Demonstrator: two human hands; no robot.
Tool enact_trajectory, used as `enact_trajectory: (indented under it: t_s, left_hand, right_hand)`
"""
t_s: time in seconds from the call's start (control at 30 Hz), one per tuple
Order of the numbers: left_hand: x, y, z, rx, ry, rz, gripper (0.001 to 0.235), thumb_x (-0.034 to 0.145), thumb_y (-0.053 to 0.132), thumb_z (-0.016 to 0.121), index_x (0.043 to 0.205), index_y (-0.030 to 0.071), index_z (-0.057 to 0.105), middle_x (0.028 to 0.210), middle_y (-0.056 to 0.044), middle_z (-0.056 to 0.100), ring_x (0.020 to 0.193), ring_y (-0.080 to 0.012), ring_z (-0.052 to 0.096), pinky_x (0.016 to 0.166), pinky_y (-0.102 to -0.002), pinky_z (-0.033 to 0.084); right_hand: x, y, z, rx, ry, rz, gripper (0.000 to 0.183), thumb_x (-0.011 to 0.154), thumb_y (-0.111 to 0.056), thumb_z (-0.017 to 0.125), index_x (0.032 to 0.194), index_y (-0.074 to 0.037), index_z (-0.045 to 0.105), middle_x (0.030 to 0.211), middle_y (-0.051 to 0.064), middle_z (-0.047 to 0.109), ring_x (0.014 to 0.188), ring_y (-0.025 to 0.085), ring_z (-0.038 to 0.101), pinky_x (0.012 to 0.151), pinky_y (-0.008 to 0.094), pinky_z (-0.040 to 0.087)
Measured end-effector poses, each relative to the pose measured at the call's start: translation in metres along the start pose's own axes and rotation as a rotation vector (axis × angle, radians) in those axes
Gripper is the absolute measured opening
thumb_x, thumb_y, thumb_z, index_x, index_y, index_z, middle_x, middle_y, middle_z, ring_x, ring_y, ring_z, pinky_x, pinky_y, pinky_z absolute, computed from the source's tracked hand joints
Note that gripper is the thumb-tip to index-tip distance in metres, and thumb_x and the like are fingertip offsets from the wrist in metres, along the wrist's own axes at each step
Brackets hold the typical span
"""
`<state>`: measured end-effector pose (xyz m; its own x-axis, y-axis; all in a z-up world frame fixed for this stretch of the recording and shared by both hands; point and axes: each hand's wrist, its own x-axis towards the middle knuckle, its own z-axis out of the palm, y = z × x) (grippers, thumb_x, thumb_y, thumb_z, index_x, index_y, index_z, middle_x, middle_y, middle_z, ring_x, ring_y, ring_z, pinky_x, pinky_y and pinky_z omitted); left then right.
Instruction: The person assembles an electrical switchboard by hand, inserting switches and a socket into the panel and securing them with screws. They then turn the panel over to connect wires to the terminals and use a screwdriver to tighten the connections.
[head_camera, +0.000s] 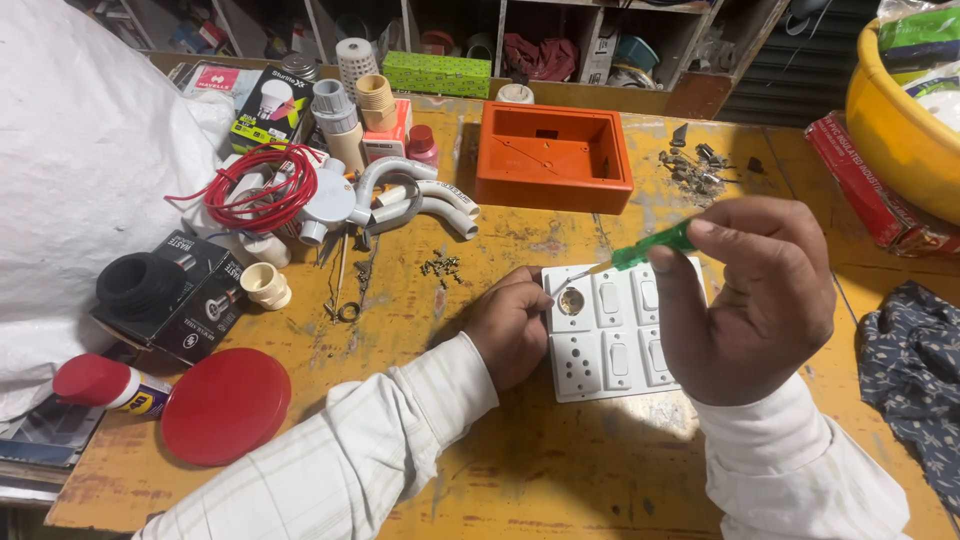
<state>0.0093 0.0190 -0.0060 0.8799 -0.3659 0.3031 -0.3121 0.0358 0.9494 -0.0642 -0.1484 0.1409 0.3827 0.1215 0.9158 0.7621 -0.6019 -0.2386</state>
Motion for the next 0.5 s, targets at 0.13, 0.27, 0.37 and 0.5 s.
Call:
enact_trajectory:
  t_s: [0.13,0.27,0.37,0.5]
  left_hand:
    - [-0.0036,0.0045,-0.0017,0.241,0.04,0.051,0.023,0.095,-0.006,0.052,0.115,-0.009,0.061,0.116,-0.018,0.069,0.105,-0.0229,0.065,0.096,-0.028,0.053]
    - [-0.006,0.007,-0.0028,0.324,0.046,0.176,0.017,0.091,-0.006,0.056,0.106,-0.01,0.066,0.12,-0.02,0.068,0.107,-0.0245,0.065,0.096,-0.03,0.052]
    - [-0.0029,0.0049,-0.0025,0.199,0.053,0.112,0.023,0.093,-0.007,0.051,0.112,-0.009,0.063,0.117,-0.019,0.069,0.107,-0.0224,0.066,0.097,-0.028,0.054]
    - [-0.0019,0.0011,-0.0029,0.103,0.053,0.027,0.023,0.094,-0.005,0.049,0.112,-0.009,0.062,0.116,-0.016,0.069,0.105,-0.0203,0.065,0.096,-0.028,0.053]
  right_hand:
    - [-0.0002,-0.005,0.0021,0.099,-0.008,0.041,0.02,0.101,0.008,0.07,0.112,0.002,0.054,0.115,0.02,0.064,0.099,0.021,0.07,0.081,0.027,0.062]
    - [0.0009,-0.0045,0.0017,-0.02,-0.015,0.014,0.023,0.098,0.007,0.076,0.107,0.003,0.055,0.108,0.021,0.068,0.097,0.021,0.07,0.076,0.028,0.058]
    - [0.0004,-0.0065,0.0015,0.063,-0.04,0.037,0.021,0.102,0.006,0.072,0.107,0.001,0.053,0.111,0.02,0.069,0.1,0.02,0.072,0.079,0.028,0.059]
    - [0.0026,-0.008,0.0041,-0.068,-0.008,0.014,0.029,0.093,0.001,0.083,0.101,0.001,0.055,0.099,0.017,0.068,0.089,0.02,0.071,0.068,0.028,0.058]
